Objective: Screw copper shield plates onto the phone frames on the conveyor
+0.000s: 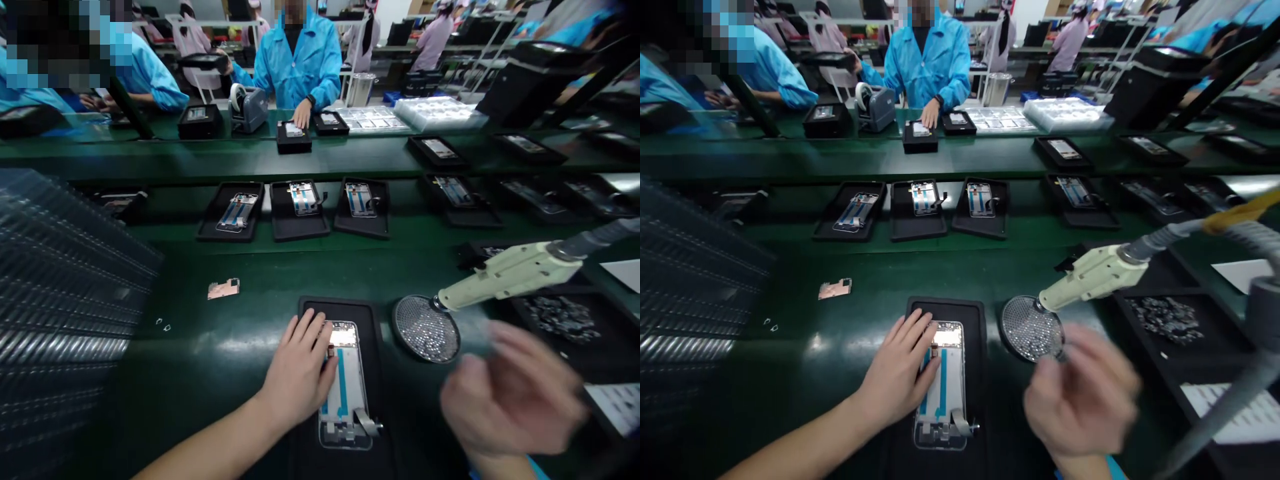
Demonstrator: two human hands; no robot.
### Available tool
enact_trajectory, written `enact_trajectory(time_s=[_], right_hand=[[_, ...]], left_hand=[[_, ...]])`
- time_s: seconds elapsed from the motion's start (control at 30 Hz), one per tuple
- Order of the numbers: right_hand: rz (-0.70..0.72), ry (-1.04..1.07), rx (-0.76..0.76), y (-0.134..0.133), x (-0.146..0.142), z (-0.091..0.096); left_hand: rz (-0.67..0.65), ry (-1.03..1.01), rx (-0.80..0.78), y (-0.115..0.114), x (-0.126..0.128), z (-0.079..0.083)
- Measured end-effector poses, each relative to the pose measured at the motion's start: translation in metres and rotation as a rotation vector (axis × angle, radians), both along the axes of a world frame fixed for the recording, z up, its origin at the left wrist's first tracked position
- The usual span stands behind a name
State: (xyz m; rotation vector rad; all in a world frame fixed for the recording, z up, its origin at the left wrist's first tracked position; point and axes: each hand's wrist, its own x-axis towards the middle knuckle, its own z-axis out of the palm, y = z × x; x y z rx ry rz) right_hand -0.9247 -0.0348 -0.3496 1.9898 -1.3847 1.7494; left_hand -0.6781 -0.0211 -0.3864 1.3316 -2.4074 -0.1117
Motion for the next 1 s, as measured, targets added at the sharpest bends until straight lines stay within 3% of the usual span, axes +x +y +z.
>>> enact_trajectory(time_s=[0.07, 0.1, 0.17, 0.27, 0.4, 0.53, 0.7, 1.0], right_hand=[[-0.224, -0.248, -0.083, -0.018, -0.02, 0.007], [-0.238, -0.345, 0.036, -0.031, -0.03, 0.008], [-0.039, -0.56, 0.299, -0.057, -0.046, 0.01], [0.106, -0.66, 0.476, -0.079, -0.052, 0.013], [0.19, -0.591, 0.444, -0.069, -0.032, 0.012], [0.13, -0.545, 0.365, -0.054, -0.016, 0.001], [0.07, -0.517, 0.329, -0.052, -0.018, -0.01], [0.022, -0.536, 0.322, -0.054, -0.021, -0.013]], left_hand=[[-0.006, -0.015, -0.017, -0.003, -0.005, -0.004], [-0.007, -0.016, -0.029, -0.003, -0.008, -0.006], [-0.008, -0.015, -0.05, -0.004, -0.014, -0.009], [-0.025, -0.002, -0.058, -0.007, -0.018, -0.011], [-0.022, 0.034, -0.015, -0.012, -0.016, -0.011], [-0.021, 0.033, -0.02, -0.013, -0.015, -0.012], [-0.04, 0.018, -0.035, -0.012, -0.015, -0.015], [-0.043, 0.038, -0.024, -0.011, -0.014, -0.014]])
